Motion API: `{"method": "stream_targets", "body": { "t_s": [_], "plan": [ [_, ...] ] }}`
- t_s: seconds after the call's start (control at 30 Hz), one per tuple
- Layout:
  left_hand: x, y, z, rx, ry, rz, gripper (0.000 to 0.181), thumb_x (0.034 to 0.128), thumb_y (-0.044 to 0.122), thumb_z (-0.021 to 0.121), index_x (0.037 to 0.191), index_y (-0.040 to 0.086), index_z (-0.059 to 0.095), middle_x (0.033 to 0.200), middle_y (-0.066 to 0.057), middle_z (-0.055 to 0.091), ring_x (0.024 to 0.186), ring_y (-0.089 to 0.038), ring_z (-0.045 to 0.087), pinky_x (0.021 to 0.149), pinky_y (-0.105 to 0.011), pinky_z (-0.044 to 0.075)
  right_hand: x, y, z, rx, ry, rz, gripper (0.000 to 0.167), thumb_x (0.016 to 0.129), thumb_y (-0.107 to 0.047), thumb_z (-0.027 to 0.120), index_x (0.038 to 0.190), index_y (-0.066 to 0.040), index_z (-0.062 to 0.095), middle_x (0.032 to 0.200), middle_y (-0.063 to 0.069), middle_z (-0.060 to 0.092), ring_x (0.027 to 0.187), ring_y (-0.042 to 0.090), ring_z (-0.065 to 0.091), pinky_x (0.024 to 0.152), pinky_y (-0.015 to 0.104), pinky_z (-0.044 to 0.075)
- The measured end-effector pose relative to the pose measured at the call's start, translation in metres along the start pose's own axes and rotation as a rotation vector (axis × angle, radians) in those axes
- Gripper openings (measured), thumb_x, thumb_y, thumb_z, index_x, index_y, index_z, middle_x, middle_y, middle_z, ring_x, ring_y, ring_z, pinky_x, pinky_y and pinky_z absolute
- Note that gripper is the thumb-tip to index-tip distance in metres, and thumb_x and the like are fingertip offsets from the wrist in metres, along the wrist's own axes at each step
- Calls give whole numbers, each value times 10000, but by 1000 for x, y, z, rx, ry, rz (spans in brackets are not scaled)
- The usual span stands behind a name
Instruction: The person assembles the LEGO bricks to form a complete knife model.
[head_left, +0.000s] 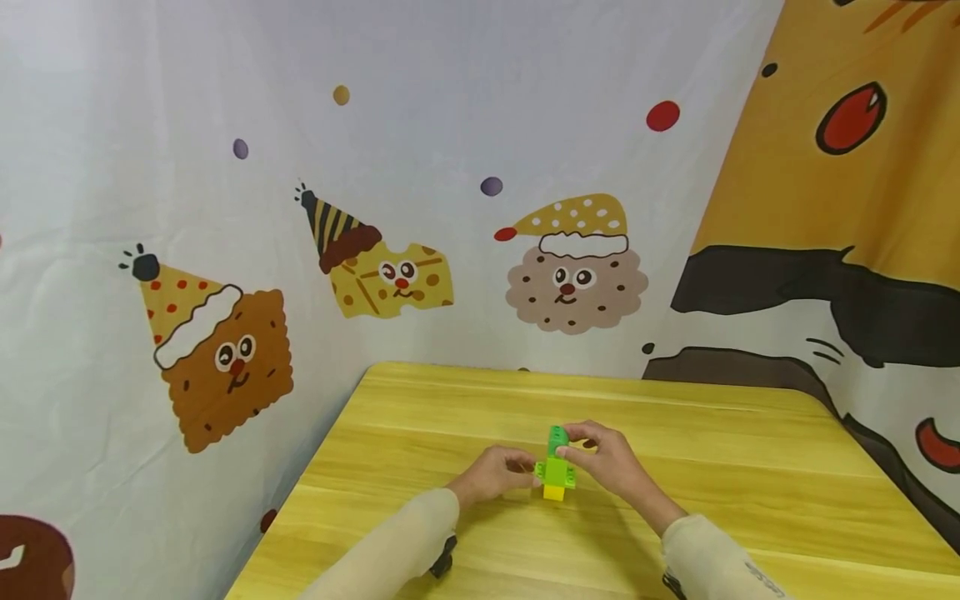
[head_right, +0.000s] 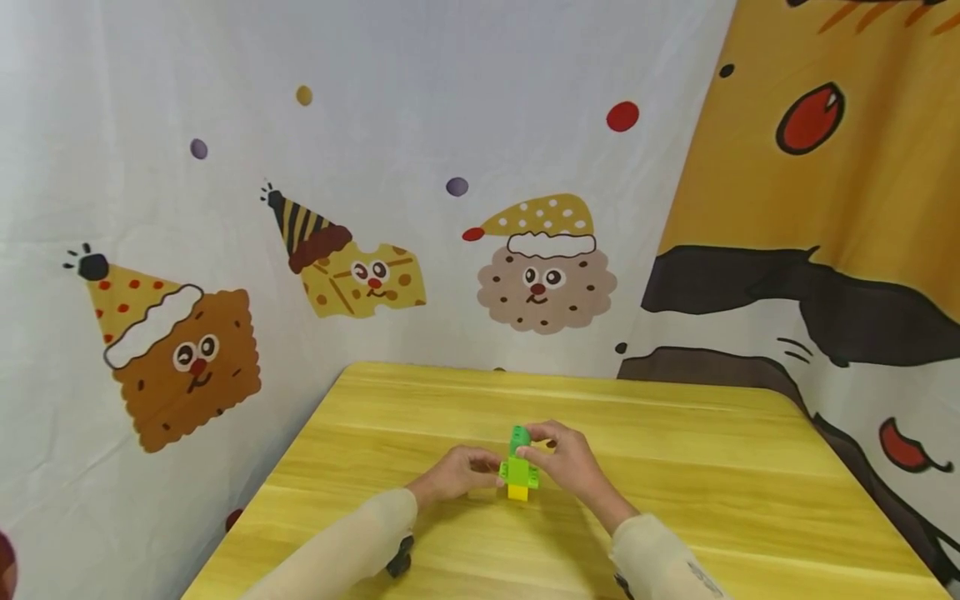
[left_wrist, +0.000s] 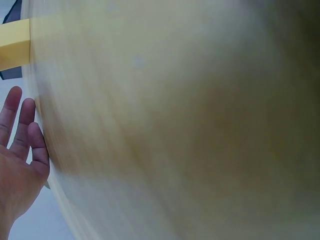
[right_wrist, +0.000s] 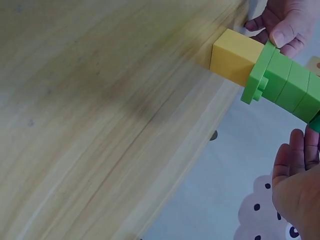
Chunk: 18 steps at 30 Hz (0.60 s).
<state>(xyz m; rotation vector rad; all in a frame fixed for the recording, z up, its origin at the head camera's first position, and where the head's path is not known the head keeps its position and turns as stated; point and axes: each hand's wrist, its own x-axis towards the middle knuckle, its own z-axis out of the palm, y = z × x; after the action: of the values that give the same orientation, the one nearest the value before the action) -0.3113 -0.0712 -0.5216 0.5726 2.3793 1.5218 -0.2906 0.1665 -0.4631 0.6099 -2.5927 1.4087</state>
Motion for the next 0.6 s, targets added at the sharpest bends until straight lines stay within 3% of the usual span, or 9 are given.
{"method": "stream_targets", "body": {
  "t_s": [0.37, 0.6],
  "plan": [
    [3, -3, 1, -2, 2, 12, 240, 874, 316, 781, 1087, 209, 749, 956, 75, 668, 876, -107, 615, 765, -312, 524, -1, 1, 1, 13, 11, -32, 312, 880, -252, 776, 1180, -184, 722, 1080, -66, 672, 1042, 307, 628, 885, 422, 487],
    [4, -4, 1, 6, 0, 20, 240, 876, 314, 780, 1087, 203, 750, 953, 76, 670, 870, -101, 615, 764, -304, 524, -1, 0, 1, -9, 7, -65, 330, 887, -254, 767, 1201, -166, 716, 1102, -61, 666, 1037, 250, 629, 881, 428, 490]
  ]
}}
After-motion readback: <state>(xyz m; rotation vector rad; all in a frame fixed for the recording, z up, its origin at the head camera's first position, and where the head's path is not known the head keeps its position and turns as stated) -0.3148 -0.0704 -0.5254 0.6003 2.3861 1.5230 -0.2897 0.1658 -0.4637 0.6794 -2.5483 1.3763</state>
